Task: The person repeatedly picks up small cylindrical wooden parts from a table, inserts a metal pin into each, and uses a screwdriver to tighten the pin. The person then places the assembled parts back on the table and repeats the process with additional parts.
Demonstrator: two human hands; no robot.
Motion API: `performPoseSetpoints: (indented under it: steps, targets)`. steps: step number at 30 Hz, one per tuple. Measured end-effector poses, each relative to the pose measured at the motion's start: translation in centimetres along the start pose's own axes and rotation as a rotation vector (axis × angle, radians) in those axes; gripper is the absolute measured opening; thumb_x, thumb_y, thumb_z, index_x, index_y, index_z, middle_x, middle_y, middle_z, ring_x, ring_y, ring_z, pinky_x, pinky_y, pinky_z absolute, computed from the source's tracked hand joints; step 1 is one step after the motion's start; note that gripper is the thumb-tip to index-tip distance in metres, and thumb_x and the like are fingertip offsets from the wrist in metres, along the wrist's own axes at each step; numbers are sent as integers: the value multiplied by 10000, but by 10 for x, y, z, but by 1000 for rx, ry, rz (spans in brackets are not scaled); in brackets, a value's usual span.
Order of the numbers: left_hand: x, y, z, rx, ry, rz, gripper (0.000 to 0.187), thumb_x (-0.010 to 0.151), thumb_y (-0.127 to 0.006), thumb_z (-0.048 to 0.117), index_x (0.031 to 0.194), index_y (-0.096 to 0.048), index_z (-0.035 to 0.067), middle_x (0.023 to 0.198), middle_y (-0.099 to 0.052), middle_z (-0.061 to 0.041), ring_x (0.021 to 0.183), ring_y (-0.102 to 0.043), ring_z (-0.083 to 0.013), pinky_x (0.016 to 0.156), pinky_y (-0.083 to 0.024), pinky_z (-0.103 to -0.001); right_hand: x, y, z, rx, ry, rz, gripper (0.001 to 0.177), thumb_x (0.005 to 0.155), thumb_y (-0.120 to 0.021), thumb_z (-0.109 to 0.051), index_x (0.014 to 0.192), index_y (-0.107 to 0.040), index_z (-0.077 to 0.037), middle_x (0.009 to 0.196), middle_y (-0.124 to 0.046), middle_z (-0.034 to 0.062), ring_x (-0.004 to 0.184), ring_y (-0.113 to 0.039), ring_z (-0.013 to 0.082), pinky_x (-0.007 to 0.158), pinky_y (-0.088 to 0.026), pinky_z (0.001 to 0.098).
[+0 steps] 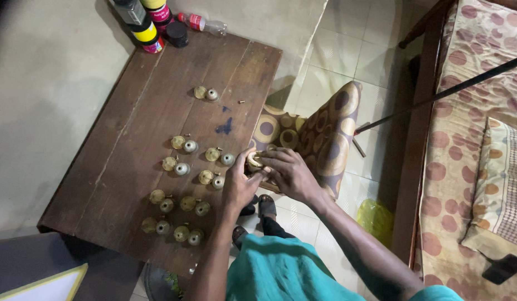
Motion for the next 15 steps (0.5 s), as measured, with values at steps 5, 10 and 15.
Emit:
performPoseSetpoints:
  steps: [5,10,15]
  targets:
    - [5,4,3,197,9,-98,667,784,-801,69,1407,-561,73,1247,-717,-185,1124,-711,-312,935,-571,-386,2,-6,4,-86,53,-42,395,828,-700,-62,1218,-735,-115,1309,-689,85,1300,-558,367,1050,-446,489]
    - [19,4,0,335,37,-86,729,743,-778,7,1429,-538,61,1245,-687,-217,1100,-682,-369,913,-571,-410,21,-5,11,15,112,-32,418,782,-811,-151,1174,-718,-39,1216,-694,130,1200,-594,368,970,-492,483]
    - [32,-2,5,488,-98,-95,746,685,-777,-53,1396,-554,-4,1254,-683,-241,1126,-682,-380,998,-537,-408,33,-19,42,267,-142,-253,280,832,-721,-58,1111,-720,-58,1177,-677,138,1090,-669,291,894,-591,403]
Point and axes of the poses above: each hand's wrist, its own x-axis towards the middle knuckle, its own y-axis out of the back of the hand, z = x × y, the point moved 9 cm from there along x, towards the middle knuckle
